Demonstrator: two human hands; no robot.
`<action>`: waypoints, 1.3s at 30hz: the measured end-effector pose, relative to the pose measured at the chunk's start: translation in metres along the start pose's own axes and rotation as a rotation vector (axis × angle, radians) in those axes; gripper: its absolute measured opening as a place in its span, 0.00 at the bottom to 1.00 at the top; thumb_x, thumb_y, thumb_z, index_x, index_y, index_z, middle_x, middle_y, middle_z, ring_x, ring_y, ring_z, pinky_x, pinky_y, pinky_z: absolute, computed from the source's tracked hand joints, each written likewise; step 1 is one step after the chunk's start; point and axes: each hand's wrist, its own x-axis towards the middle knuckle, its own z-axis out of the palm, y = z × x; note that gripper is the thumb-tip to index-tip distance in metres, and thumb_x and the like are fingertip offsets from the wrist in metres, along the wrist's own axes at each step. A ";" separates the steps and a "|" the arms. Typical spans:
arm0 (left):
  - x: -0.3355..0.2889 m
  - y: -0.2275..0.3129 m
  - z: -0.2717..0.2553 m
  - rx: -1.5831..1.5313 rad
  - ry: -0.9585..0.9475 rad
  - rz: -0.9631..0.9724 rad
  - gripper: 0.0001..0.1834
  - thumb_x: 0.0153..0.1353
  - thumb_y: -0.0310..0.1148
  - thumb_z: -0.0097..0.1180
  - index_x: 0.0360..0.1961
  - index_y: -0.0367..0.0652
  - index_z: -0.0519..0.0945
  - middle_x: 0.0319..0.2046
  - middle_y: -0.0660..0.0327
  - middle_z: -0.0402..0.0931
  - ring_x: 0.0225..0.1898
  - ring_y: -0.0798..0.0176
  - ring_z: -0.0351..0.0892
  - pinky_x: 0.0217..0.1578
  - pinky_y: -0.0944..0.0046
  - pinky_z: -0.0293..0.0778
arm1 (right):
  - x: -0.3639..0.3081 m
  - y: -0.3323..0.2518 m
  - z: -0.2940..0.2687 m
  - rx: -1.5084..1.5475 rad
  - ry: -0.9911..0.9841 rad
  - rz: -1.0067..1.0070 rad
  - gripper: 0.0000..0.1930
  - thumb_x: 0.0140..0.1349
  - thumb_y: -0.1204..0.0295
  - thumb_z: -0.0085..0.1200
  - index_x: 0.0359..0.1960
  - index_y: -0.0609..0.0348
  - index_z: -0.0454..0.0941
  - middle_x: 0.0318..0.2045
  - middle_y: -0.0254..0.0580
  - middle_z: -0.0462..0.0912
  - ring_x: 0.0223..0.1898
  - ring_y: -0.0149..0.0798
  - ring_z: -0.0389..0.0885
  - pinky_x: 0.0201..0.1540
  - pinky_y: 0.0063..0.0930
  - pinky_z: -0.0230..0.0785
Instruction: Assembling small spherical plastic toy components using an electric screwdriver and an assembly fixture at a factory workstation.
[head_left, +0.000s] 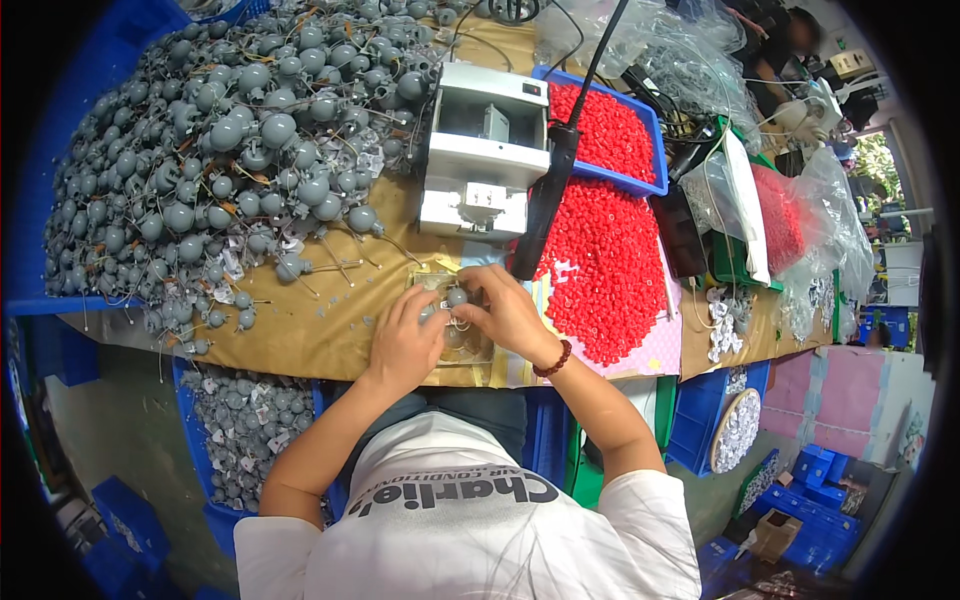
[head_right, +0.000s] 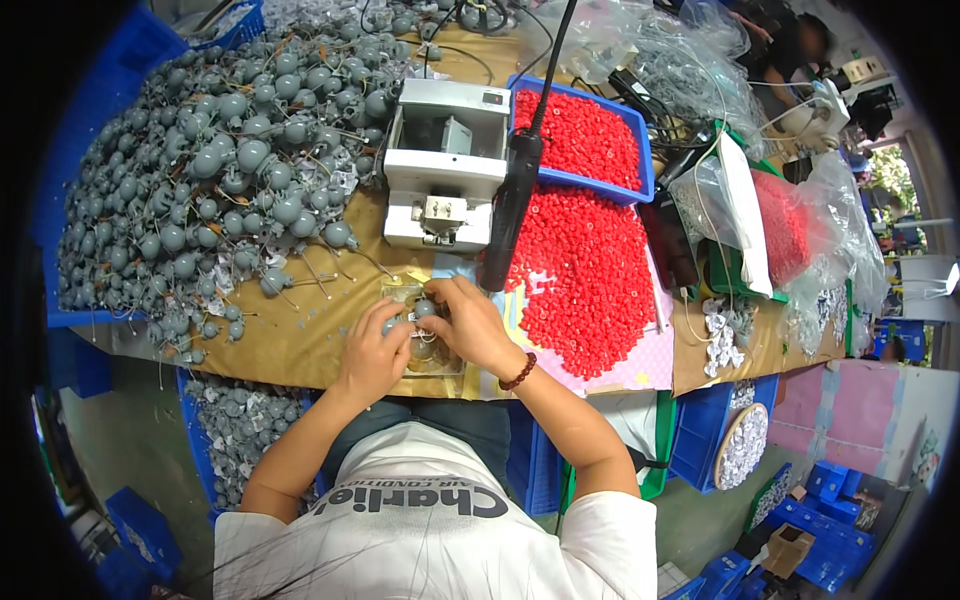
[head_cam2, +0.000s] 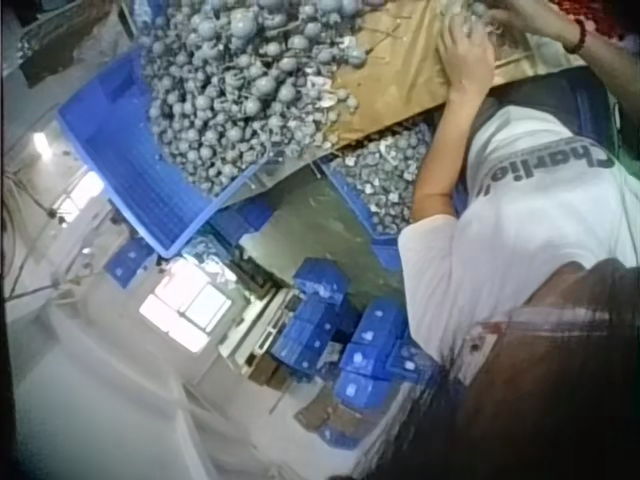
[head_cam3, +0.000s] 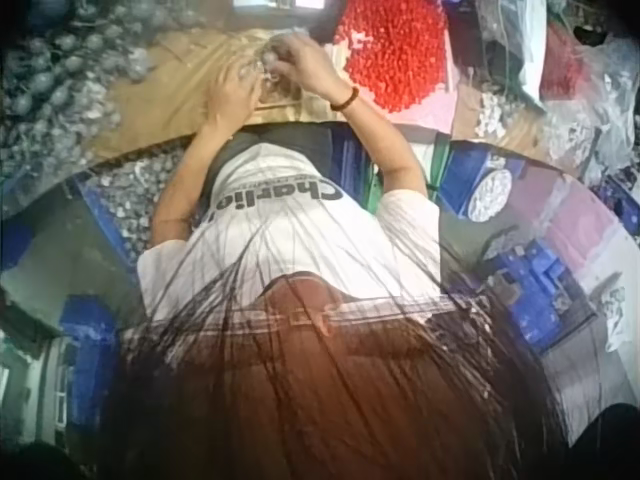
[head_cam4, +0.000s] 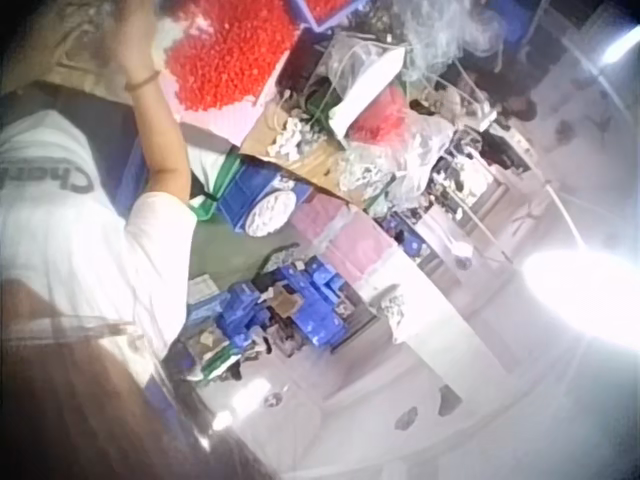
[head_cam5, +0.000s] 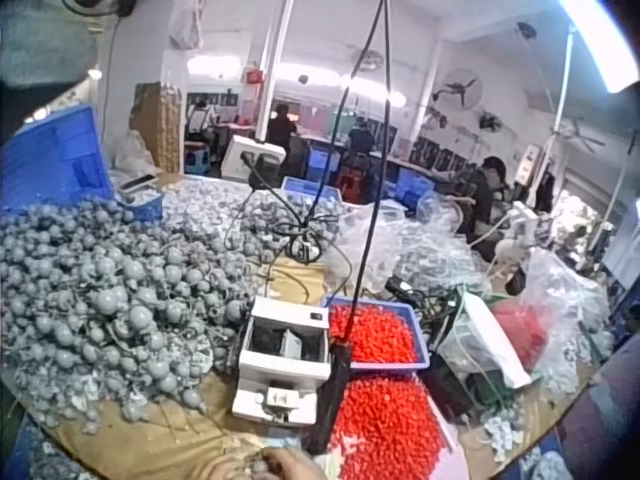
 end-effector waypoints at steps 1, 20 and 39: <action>0.004 0.003 -0.001 -0.004 0.001 -0.024 0.20 0.54 0.26 0.65 0.51 0.43 0.81 0.56 0.50 0.74 0.65 0.42 0.71 0.60 0.46 0.71 | -0.001 0.000 0.001 0.004 0.008 0.006 0.22 0.58 0.68 0.70 0.53 0.58 0.78 0.40 0.46 0.80 0.42 0.49 0.83 0.42 0.40 0.76; 0.018 0.005 0.015 0.055 0.067 -0.065 0.18 0.52 0.29 0.65 0.46 0.45 0.80 0.44 0.56 0.78 0.59 0.45 0.74 0.56 0.46 0.70 | 0.064 0.021 -0.045 0.525 0.854 -0.037 0.31 0.60 0.81 0.67 0.64 0.65 0.66 0.47 0.42 0.80 0.47 0.32 0.80 0.50 0.27 0.74; 0.020 0.002 0.013 -0.014 0.062 -0.059 0.19 0.50 0.30 0.67 0.45 0.44 0.81 0.44 0.54 0.78 0.56 0.46 0.75 0.53 0.47 0.74 | 0.118 -0.083 -0.079 0.625 0.470 -0.115 0.27 0.57 0.81 0.68 0.59 0.68 0.72 0.33 0.34 0.83 0.32 0.28 0.83 0.39 0.24 0.77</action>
